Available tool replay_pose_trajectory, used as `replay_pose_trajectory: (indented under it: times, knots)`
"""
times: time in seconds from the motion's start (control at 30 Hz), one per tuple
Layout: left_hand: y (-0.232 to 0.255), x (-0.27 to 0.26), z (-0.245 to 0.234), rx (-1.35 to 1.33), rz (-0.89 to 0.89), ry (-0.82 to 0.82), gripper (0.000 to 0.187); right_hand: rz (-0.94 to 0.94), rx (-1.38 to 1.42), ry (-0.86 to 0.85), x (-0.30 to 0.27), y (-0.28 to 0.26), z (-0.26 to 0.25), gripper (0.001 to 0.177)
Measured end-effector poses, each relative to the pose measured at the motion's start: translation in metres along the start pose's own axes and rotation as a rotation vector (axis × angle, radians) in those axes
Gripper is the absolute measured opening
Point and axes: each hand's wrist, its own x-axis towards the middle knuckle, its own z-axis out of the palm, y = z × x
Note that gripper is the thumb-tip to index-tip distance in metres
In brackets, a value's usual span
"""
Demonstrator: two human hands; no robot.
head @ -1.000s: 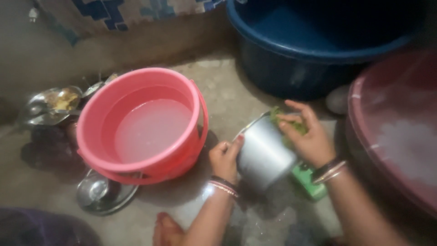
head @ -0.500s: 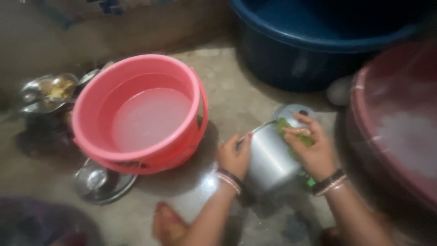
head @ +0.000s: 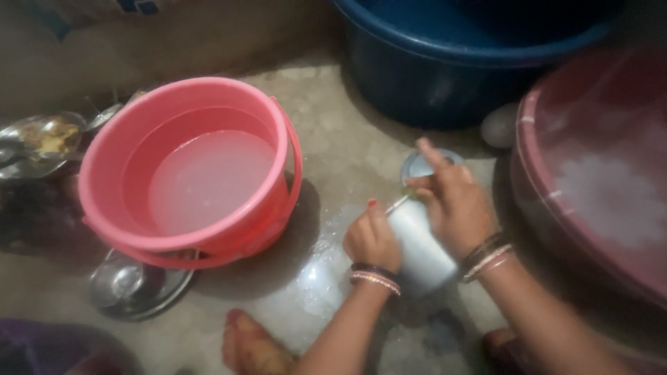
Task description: The person washes a small metal pressure cooker and its lid using a green sponge and water from a pink bucket. They scrub the interior and exterior of the pot and the lid, then place the cleaned items on the floor.
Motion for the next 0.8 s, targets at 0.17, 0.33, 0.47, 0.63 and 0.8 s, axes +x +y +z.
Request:
replay_pose_trajectory:
  times: [0.17, 0.33, 0.47, 0.63, 0.8]
  knots:
    - [0.008, -0.004, -0.006, -0.088, -0.012, -0.039, 0.054, -0.215, 0.129, -0.007, -0.013, 0.002, 0.004, 0.071]
    - [0.011, -0.002, -0.007, 0.056, -0.046, -0.016, 0.057, -0.154, 0.025, 0.056, -0.016, 0.005, 0.008, 0.062]
    - [0.012, 0.000, -0.009, -0.012, 0.005, -0.018, 0.054, -0.229, -0.074, -0.010, -0.011, 0.002, 0.005, 0.063]
    - [0.014, 0.003, -0.008, 0.047, -0.007, -0.002, 0.056, -0.151, -0.111, 0.032, -0.008, 0.000, 0.000, 0.061]
    - [0.012, 0.005, -0.012, 0.080, -0.012, -0.021, 0.058, -0.176, -0.036, 0.033, -0.011, -0.001, 0.007, 0.065]
